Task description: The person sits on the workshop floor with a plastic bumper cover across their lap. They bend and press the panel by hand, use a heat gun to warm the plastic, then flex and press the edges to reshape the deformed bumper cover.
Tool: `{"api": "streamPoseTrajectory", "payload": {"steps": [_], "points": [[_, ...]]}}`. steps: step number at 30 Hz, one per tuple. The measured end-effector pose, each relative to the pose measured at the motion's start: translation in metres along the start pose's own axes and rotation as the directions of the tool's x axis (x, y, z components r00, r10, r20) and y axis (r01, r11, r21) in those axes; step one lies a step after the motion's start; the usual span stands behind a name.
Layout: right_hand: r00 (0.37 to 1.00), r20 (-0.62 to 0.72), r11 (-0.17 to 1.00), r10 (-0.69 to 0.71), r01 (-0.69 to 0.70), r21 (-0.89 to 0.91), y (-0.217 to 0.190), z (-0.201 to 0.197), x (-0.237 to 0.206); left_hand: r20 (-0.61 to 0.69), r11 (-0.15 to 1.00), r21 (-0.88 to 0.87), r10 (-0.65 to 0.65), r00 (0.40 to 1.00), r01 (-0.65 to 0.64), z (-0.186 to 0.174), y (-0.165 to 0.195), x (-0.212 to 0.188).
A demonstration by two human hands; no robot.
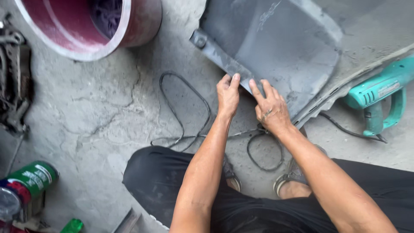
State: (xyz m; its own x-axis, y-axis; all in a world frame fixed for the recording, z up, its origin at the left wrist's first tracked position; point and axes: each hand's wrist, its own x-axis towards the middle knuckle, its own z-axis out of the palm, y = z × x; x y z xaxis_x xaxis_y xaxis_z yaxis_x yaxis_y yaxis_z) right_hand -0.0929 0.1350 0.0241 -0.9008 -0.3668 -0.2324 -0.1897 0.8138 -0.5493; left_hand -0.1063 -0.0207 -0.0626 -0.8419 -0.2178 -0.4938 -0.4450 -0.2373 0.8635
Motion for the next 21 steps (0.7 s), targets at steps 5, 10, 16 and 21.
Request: {"api": "streamPoseTrajectory", "payload": {"steps": [5,10,16,21], "points": [[0.999,0.003,0.999,0.033,-0.033,-0.019,-0.002,-0.001,0.001,0.061,0.974,-0.169,-0.144,0.988,0.152,-0.001,0.02,0.0],[0.996,0.015,0.995,0.09,-0.091,0.048,-0.007,-0.001,0.003,0.054,0.976,-0.167,-0.133,0.99,0.14,0.003,0.035,-0.003],[0.994,-0.1,0.98,0.033,-0.013,0.197,-0.013,-0.032,0.01,0.051,0.994,0.089,0.055,0.997,-0.059,0.008,0.063,-0.002],[0.963,0.078,0.883,0.259,-0.269,0.384,-0.012,-0.1,0.013,-0.05,0.988,-0.048,0.142,0.989,-0.145,0.024,0.095,-0.001]]}}
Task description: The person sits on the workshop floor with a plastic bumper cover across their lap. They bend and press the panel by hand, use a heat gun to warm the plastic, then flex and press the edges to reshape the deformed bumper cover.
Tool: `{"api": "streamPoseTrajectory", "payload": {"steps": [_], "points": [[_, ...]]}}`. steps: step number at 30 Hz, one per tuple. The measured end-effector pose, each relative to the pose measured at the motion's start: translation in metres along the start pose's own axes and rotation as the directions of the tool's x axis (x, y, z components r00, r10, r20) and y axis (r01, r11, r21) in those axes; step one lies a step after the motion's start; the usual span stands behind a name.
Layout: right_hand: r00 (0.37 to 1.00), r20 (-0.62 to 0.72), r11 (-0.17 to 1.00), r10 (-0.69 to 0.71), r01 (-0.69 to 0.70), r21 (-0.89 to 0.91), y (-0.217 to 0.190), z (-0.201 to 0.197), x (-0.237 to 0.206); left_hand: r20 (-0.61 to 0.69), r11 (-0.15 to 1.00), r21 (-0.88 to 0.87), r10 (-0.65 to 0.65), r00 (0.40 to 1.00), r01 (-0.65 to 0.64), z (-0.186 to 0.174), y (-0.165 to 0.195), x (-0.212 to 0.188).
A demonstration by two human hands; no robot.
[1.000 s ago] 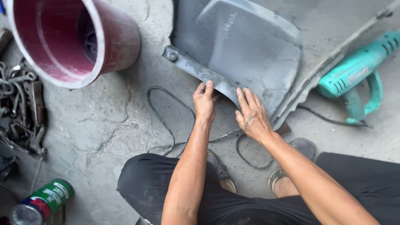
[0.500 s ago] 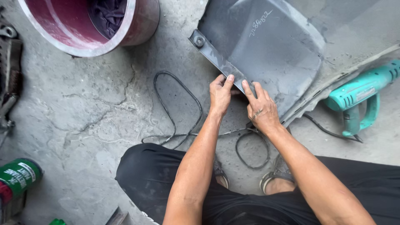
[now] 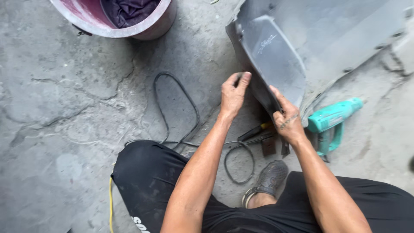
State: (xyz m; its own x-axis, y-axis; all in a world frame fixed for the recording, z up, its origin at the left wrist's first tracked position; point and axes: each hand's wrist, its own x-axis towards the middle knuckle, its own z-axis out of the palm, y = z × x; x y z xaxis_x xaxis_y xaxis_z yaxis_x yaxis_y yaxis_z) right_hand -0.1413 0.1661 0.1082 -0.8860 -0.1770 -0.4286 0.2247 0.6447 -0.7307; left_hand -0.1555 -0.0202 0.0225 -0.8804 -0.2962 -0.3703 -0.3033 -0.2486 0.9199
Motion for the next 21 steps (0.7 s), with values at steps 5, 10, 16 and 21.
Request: {"api": "streamPoseTrajectory", "payload": {"steps": [5,10,16,21], "points": [[0.989,0.099,0.994,-0.108,0.108,0.004,-0.02,-0.065,0.001,-0.029,0.995,-0.049,0.083,0.996,-0.084,0.025,0.027,0.001],[0.988,0.156,1.0,0.0,0.002,-0.015,-0.039,-0.113,0.007,0.175,0.944,-0.295,-0.097,0.98,0.146,0.052,0.064,-0.005],[0.965,0.236,0.994,0.113,-0.106,-0.041,-0.088,-0.19,0.018,0.225,0.879,-0.476,0.129,0.966,-0.007,0.066,0.106,-0.023],[0.971,0.107,0.97,0.215,-0.225,0.093,-0.136,-0.204,0.016,0.367,0.906,-0.406,0.046,0.929,0.116,0.081,0.139,-0.05]]}}
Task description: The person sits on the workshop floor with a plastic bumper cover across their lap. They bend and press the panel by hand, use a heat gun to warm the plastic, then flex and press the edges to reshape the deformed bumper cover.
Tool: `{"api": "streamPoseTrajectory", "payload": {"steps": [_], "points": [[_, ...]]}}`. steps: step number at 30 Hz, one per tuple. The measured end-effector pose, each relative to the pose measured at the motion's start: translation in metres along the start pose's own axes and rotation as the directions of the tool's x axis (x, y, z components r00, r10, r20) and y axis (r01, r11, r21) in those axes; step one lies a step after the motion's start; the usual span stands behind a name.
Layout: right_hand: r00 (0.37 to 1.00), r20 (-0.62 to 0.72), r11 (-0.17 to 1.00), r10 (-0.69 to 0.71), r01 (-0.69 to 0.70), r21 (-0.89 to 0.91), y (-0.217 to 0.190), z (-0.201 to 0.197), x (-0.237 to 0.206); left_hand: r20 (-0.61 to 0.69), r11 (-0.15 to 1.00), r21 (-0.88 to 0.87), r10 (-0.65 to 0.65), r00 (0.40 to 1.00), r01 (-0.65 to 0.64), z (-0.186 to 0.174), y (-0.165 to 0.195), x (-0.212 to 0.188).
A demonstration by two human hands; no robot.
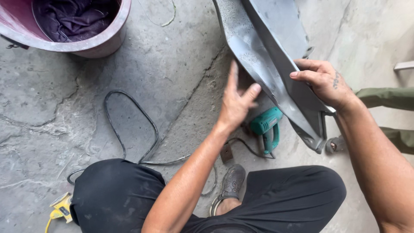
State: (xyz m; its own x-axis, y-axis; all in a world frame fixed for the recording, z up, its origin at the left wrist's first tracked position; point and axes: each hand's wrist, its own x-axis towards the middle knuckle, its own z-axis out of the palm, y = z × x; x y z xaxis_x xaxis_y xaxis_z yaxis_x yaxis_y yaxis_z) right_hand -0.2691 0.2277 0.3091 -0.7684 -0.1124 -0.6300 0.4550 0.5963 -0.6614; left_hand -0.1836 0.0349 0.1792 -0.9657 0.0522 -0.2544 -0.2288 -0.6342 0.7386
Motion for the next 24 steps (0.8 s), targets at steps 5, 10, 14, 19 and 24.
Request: {"api": "streamPoseTrajectory", "payload": {"steps": [5,10,14,19,24], "points": [[0.996,0.051,0.997,0.07,-0.068,-0.031,-0.008,0.021,-0.003,0.029,0.973,-0.217,-0.073,0.997,0.078,0.006,-0.012,-0.008],[0.999,0.045,0.999,-0.019,0.021,-0.039,0.01,0.044,0.011,-0.057,0.981,-0.181,-0.076,0.995,0.065,-0.012,-0.032,-0.002],[0.995,0.052,0.989,-0.086,0.079,0.125,0.032,0.074,0.028,-0.108,0.992,-0.109,-0.079,0.991,0.067,-0.029,-0.037,0.001],[0.983,0.144,0.874,-0.118,0.034,0.485,0.06,0.109,0.045,-0.196,0.991,-0.079,-0.124,0.973,0.11,-0.058,-0.048,0.008],[0.976,0.089,0.799,-0.201,0.111,0.591,0.091,0.169,0.073,-0.265,0.952,-0.195,-0.282,0.922,0.235,-0.098,-0.071,0.01]]}}
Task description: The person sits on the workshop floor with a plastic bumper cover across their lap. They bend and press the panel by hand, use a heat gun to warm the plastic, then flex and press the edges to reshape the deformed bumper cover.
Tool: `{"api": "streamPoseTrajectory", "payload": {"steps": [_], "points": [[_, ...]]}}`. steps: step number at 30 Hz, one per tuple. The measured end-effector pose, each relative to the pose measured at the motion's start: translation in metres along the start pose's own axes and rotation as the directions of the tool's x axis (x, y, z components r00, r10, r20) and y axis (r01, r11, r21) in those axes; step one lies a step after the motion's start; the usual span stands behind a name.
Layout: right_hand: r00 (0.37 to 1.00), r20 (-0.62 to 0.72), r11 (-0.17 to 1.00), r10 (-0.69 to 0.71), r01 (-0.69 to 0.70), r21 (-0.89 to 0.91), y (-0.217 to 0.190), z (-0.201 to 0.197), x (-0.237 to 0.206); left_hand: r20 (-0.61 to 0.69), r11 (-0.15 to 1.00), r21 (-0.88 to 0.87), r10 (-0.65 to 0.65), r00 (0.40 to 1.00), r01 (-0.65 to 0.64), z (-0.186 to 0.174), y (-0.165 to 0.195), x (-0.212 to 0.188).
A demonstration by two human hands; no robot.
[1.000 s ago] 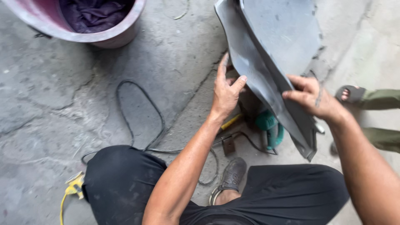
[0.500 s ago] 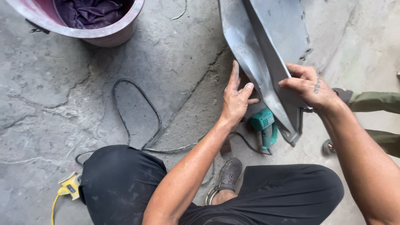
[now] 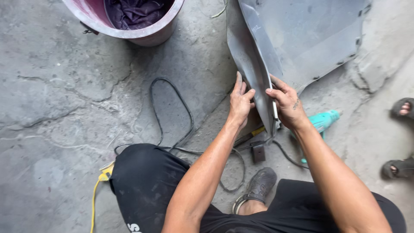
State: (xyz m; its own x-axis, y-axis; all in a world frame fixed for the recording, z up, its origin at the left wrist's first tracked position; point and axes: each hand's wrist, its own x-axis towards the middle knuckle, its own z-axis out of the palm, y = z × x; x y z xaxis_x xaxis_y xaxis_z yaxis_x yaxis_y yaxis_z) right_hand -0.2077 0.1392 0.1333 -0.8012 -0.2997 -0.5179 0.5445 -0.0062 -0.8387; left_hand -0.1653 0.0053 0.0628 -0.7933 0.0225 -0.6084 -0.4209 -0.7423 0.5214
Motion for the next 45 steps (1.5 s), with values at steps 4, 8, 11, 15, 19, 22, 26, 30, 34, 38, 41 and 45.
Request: {"api": "streamPoseTrajectory", "payload": {"steps": [4,8,11,15,19,22,26,30,34,38,41,45], "points": [[0.995,0.004,0.995,-0.098,0.098,0.003,0.026,0.009,0.004,0.009,0.996,-0.078,0.05,0.999,-0.049,-0.025,-0.02,0.01],[0.999,-0.017,0.965,-0.037,0.031,-0.261,0.01,0.006,0.002,-0.007,0.997,-0.042,0.071,0.997,-0.072,-0.024,-0.034,0.013],[1.0,-0.003,0.878,0.027,-0.025,-0.479,-0.02,0.003,-0.002,-0.003,0.995,-0.012,0.098,0.995,-0.098,-0.01,-0.032,0.007],[0.999,0.002,0.903,0.039,-0.034,-0.429,-0.086,-0.018,-0.023,0.153,0.983,-0.028,0.181,0.972,-0.179,0.022,-0.017,-0.006],[0.997,-0.073,0.886,-0.019,-0.017,-0.464,-0.152,-0.04,-0.056,0.335,0.977,0.032,0.186,0.924,-0.209,0.069,0.004,-0.027],[0.988,-0.128,0.886,-0.084,0.016,-0.463,-0.198,-0.052,-0.084,0.464,0.947,0.135,0.2,0.863,-0.292,0.1,0.019,-0.052],[0.961,-0.199,0.906,-0.193,0.097,-0.411,-0.248,-0.059,-0.12,0.632,0.811,0.207,0.315,0.708,-0.547,0.121,0.043,-0.082],[0.926,-0.218,0.913,-0.307,0.223,-0.341,-0.274,-0.062,-0.144,0.703,0.719,0.276,0.302,0.644,-0.638,0.136,0.058,-0.106],[0.915,-0.215,0.919,-0.342,0.278,-0.278,-0.276,-0.059,-0.153,0.724,0.749,0.314,0.208,0.657,-0.583,0.146,0.059,-0.124],[0.913,-0.237,0.918,-0.331,0.254,-0.305,-0.267,-0.043,-0.151,0.746,0.801,0.299,0.143,0.651,-0.519,0.145,0.057,-0.132],[0.924,-0.193,0.893,-0.33,0.24,-0.38,-0.251,-0.025,-0.131,0.721,0.851,0.245,0.16,0.674,-0.465,0.133,0.06,-0.134],[0.918,-0.039,0.854,-0.395,0.351,-0.385,-0.193,0.007,-0.072,0.601,0.936,0.212,0.102,0.792,-0.282,0.103,0.067,-0.129]]}}
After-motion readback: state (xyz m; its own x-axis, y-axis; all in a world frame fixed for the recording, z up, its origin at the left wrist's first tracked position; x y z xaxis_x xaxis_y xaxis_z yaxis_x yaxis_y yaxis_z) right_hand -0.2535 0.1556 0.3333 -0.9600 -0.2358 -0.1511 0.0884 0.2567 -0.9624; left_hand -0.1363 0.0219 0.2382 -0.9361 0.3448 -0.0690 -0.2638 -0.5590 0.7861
